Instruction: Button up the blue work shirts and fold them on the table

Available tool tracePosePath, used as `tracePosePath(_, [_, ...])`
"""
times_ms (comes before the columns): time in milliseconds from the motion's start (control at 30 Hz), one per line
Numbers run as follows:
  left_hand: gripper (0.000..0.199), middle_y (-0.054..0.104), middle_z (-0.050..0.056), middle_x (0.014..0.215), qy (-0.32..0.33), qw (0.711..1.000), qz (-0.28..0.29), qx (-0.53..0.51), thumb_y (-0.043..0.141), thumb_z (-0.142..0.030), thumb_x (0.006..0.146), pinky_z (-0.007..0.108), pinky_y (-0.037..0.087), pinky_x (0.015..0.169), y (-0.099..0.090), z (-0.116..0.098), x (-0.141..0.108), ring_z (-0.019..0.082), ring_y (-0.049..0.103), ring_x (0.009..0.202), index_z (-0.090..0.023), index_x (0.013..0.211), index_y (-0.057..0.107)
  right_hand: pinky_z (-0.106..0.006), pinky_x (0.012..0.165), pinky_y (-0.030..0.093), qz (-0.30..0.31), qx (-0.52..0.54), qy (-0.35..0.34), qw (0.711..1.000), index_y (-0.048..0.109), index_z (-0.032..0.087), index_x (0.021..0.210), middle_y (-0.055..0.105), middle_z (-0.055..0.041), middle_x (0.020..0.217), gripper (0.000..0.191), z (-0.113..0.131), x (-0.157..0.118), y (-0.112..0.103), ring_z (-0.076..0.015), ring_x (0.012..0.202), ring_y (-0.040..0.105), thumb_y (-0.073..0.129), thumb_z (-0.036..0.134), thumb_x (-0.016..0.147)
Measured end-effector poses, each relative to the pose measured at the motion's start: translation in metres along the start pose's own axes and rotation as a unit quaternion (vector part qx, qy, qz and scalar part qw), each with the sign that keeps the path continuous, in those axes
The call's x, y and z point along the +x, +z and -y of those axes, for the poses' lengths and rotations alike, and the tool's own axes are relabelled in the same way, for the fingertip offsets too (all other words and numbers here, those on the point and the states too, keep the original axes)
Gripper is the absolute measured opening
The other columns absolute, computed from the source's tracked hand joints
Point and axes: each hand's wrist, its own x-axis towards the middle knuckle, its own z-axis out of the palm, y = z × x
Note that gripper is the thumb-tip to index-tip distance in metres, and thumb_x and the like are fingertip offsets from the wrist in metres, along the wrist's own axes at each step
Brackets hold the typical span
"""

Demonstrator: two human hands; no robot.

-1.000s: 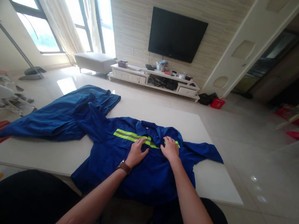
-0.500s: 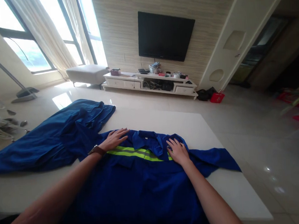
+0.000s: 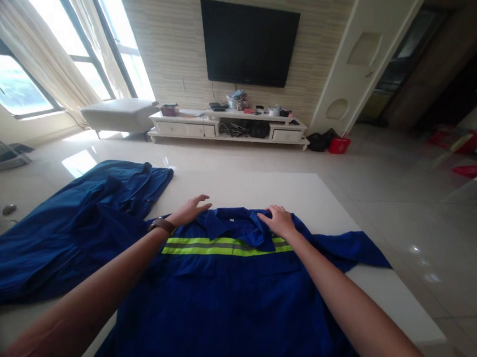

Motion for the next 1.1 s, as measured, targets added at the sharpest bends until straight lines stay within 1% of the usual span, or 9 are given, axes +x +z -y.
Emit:
tracePosePath(133, [0.049, 0.069, 0.011, 0.13, 0.053, 0.998, -0.01, 0.014, 0.067, -0.03, 0.083, 0.041, 0.051, 0.101, 0.024, -0.034, 0.01, 0.03, 0.063, 0.119, -0.023, 0.131, 0.067, -0.033, 0.096, 0.048, 0.019, -0.018, -0.04, 0.999, 0.069, 0.024, 0.12, 0.068, -0.0078, 0.126, 0.031, 0.025, 0.003, 0.01, -0.0245, 0.118, 0.059, 0.062, 0.033, 0.091])
tracePosePath(233, [0.037, 0.073, 0.012, 0.111, 0.055, 0.997, -0.046, 0.02, 0.058, -0.011, 0.08, 0.038, 0.053, 0.094, 0.033, -0.039, 0.013, 0.028, 0.067, 0.107, -0.019, 0.111, 0.076, -0.034, 0.097, 0.047, -0.002, -0.043, -0.032, 0.999, 0.074, 0.023, 0.107, 0.072, -0.0091, 0.114, 0.026, 0.028, 0.008, 0.008, -0.0252, 0.115, 0.059, 0.055, 0.018, 0.09])
tracePosePath(433, [0.039, 0.07, 0.011, 0.101, 0.065, 0.989, -0.132, 0.023, 0.046, -0.004, 0.082, 0.037, 0.053, 0.092, 0.008, -0.033, 0.041, 0.026, 0.063, 0.104, -0.019, 0.098, 0.077, -0.035, 0.088, 0.049, -0.056, -0.053, 0.044, 0.996, 0.072, 0.023, 0.12, 0.07, -0.011, 0.121, 0.037, 0.02, 0.046, -0.015, -0.0271, 0.108, 0.062, 0.044, 0.021, 0.096])
tracePosePath(567, [0.039, 0.066, 0.012, 0.104, 0.09, 0.983, -0.154, 0.028, 0.041, -0.004, 0.088, 0.037, 0.052, 0.09, 0.004, -0.029, 0.04, 0.026, 0.058, 0.108, -0.019, 0.101, 0.074, -0.036, 0.093, 0.049, -0.089, -0.043, 0.006, 0.995, 0.07, 0.021, 0.125, 0.068, -0.0119, 0.124, 0.041, 0.02, 0.047, -0.016, -0.0268, 0.111, 0.06, 0.037, 0.019, 0.1])
tracePosePath(633, [0.038, 0.066, 0.012, 0.107, 0.158, 0.979, -0.122, 0.048, 0.04, -0.006, 0.091, 0.038, 0.051, 0.094, 0.01, -0.019, 0.027, 0.026, 0.057, 0.111, -0.02, 0.105, 0.074, -0.037, 0.1, 0.047, -0.076, -0.035, -0.074, 0.994, 0.071, 0.02, 0.125, 0.068, -0.0124, 0.125, 0.042, 0.016, 0.032, -0.008, -0.0265, 0.117, 0.059, 0.038, 0.016, 0.099])
tracePosePath(700, [0.039, 0.066, 0.012, 0.111, 0.242, 0.965, -0.053, 0.08, 0.042, -0.006, 0.091, 0.039, 0.049, 0.097, 0.018, -0.005, 0.009, 0.025, 0.057, 0.113, -0.022, 0.11, 0.074, -0.038, 0.107, 0.044, -0.01, -0.025, -0.177, 0.984, 0.073, 0.021, 0.124, 0.067, -0.0108, 0.131, 0.043, 0.006, 0.01, 0.003, -0.0253, 0.126, 0.056, 0.041, 0.012, 0.096])
tracePosePath(767, [0.044, 0.067, 0.011, 0.12, 0.274, 0.957, -0.006, 0.096, 0.044, -0.006, 0.091, 0.04, 0.047, 0.101, 0.027, 0.01, -0.01, 0.025, 0.057, 0.116, -0.024, 0.12, 0.072, -0.039, 0.11, 0.042, 0.056, -0.002, -0.231, 0.971, 0.069, 0.023, 0.133, 0.062, -0.0084, 0.143, 0.047, -0.006, -0.012, 0.014, -0.0236, 0.136, 0.051, 0.042, 0.013, 0.096])
tracePosePath(933, [0.051, 0.049, 0.003, 0.157, 0.226, 0.972, 0.016, 0.065, 0.042, -0.033, 0.102, 0.042, 0.037, 0.116, 0.038, 0.032, -0.034, 0.024, 0.046, 0.143, -0.034, 0.154, 0.047, -0.05, 0.118, 0.034, 0.114, 0.041, -0.193, 0.974, 0.034, 0.034, 0.161, 0.036, -0.0026, 0.166, 0.061, -0.03, -0.04, 0.022, -0.0244, 0.156, 0.025, 0.045, 0.037, 0.101])
tracePosePath(1100, [0.055, 0.032, -0.002, 0.168, 0.191, 0.978, 0.033, 0.071, 0.031, -0.047, 0.107, 0.047, 0.021, 0.126, 0.041, 0.04, -0.018, 0.024, 0.026, 0.156, -0.04, 0.161, 0.031, -0.053, 0.122, 0.025, 0.127, 0.011, -0.164, 0.978, 0.028, 0.041, 0.162, 0.03, 0.0013, 0.168, 0.059, -0.037, -0.019, 0.023, -0.0245, 0.158, 0.017, 0.04, 0.041, 0.104])
